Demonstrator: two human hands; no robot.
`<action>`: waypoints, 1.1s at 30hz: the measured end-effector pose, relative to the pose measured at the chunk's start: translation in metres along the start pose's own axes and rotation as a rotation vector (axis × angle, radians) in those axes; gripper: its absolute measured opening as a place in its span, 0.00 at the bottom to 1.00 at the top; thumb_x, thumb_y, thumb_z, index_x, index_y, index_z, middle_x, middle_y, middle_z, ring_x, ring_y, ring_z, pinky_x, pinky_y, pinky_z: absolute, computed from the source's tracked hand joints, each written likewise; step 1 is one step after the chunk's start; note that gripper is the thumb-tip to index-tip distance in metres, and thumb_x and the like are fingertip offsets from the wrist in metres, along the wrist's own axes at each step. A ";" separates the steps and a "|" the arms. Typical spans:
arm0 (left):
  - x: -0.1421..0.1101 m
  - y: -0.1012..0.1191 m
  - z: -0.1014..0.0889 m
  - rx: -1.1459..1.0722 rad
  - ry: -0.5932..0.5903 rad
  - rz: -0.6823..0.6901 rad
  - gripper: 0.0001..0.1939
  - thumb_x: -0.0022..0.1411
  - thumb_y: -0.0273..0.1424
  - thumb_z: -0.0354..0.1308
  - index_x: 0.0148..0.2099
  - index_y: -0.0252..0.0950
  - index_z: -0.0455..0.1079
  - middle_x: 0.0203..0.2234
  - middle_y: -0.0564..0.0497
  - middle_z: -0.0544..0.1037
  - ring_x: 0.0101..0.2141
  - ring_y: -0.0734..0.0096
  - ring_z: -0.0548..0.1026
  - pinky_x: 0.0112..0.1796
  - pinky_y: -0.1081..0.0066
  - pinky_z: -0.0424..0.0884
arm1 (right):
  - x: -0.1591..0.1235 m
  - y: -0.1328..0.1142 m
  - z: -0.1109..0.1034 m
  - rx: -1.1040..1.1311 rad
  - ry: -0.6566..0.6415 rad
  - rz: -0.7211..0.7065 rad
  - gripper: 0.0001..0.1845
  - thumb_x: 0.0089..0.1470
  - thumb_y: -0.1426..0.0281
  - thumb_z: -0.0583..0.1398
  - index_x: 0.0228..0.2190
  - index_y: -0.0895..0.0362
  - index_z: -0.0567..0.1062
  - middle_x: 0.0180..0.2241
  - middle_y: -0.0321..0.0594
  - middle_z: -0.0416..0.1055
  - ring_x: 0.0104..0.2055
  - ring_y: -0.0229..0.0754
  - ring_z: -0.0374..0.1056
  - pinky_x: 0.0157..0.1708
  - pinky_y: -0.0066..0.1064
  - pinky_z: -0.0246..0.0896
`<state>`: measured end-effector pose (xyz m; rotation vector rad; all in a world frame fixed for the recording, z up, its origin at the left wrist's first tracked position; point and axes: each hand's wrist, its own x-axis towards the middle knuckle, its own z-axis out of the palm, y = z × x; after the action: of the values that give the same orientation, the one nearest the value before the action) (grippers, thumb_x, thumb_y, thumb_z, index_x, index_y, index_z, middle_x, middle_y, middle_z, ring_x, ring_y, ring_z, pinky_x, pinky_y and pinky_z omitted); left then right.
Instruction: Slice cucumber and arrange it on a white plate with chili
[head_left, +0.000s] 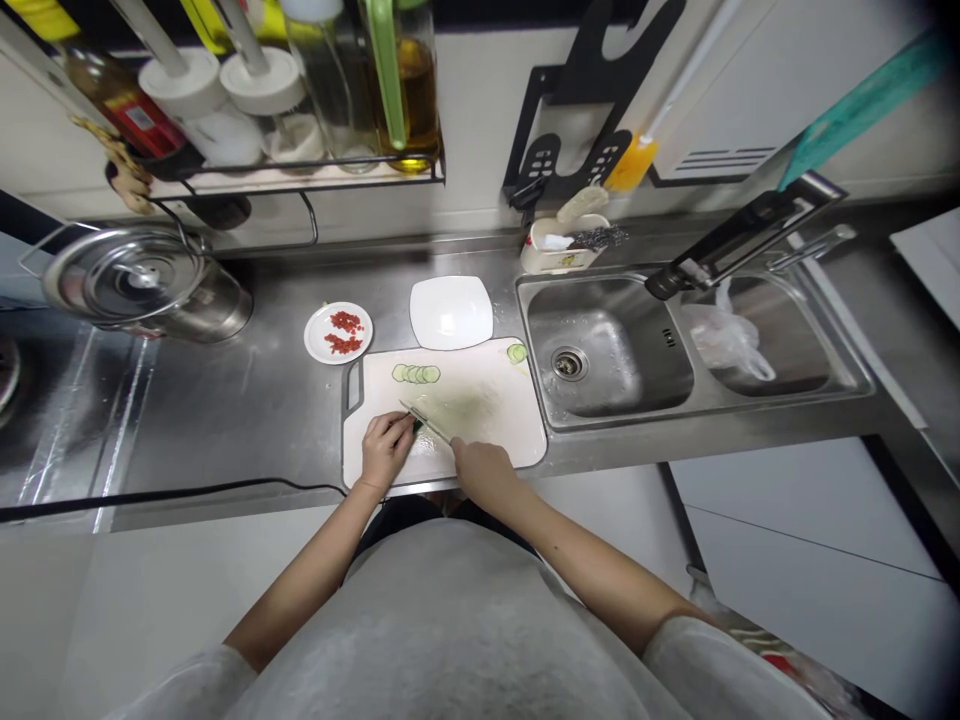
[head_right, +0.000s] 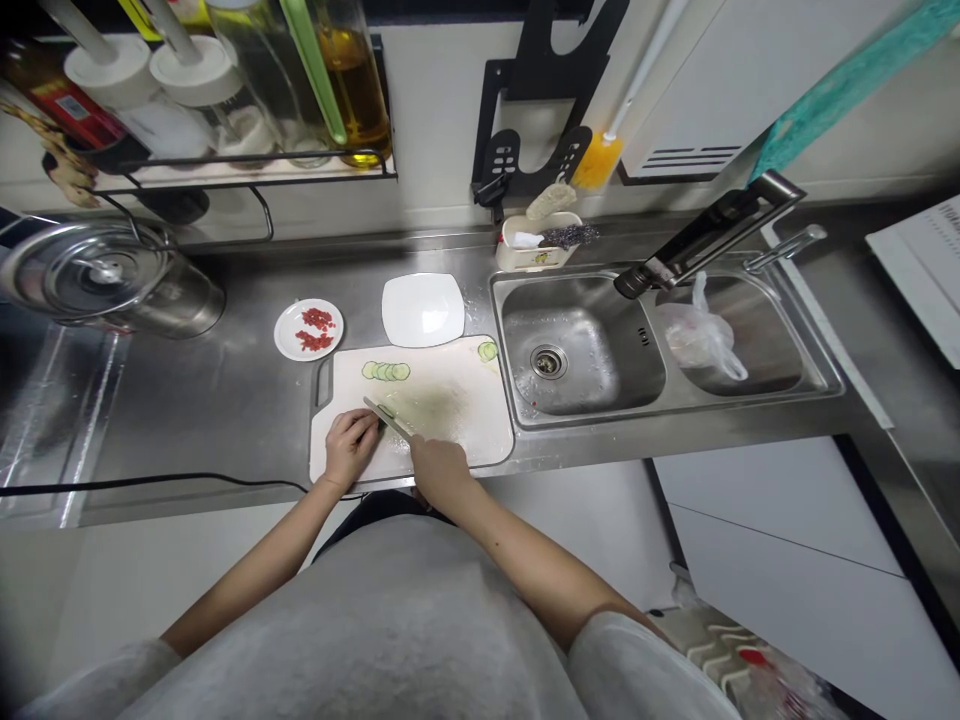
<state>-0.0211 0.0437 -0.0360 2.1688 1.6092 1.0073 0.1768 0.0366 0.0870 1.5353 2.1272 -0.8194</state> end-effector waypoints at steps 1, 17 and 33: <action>0.000 0.000 0.000 0.001 0.000 -0.001 0.10 0.63 0.30 0.55 0.44 0.40 0.75 0.39 0.47 0.76 0.40 0.67 0.72 0.42 0.65 0.69 | 0.001 0.000 0.000 0.003 0.004 -0.003 0.13 0.56 0.72 0.57 0.44 0.60 0.67 0.36 0.51 0.76 0.42 0.48 0.74 0.36 0.32 0.63; -0.001 -0.003 0.001 -0.018 -0.008 0.000 0.09 0.63 0.31 0.54 0.43 0.40 0.75 0.39 0.47 0.76 0.41 0.66 0.72 0.44 0.64 0.69 | 0.008 -0.005 -0.004 0.041 0.006 -0.011 0.13 0.57 0.78 0.52 0.44 0.61 0.69 0.36 0.51 0.76 0.41 0.47 0.74 0.36 0.33 0.64; -0.001 -0.002 0.002 -0.019 -0.009 0.022 0.10 0.63 0.30 0.54 0.44 0.40 0.74 0.39 0.46 0.77 0.41 0.66 0.72 0.43 0.64 0.69 | 0.010 -0.006 -0.010 0.050 -0.010 -0.001 0.15 0.58 0.77 0.50 0.46 0.60 0.69 0.38 0.51 0.76 0.43 0.48 0.73 0.39 0.35 0.65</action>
<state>-0.0217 0.0443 -0.0392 2.1799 1.5684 1.0142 0.1685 0.0491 0.0898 1.5520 2.1158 -0.8852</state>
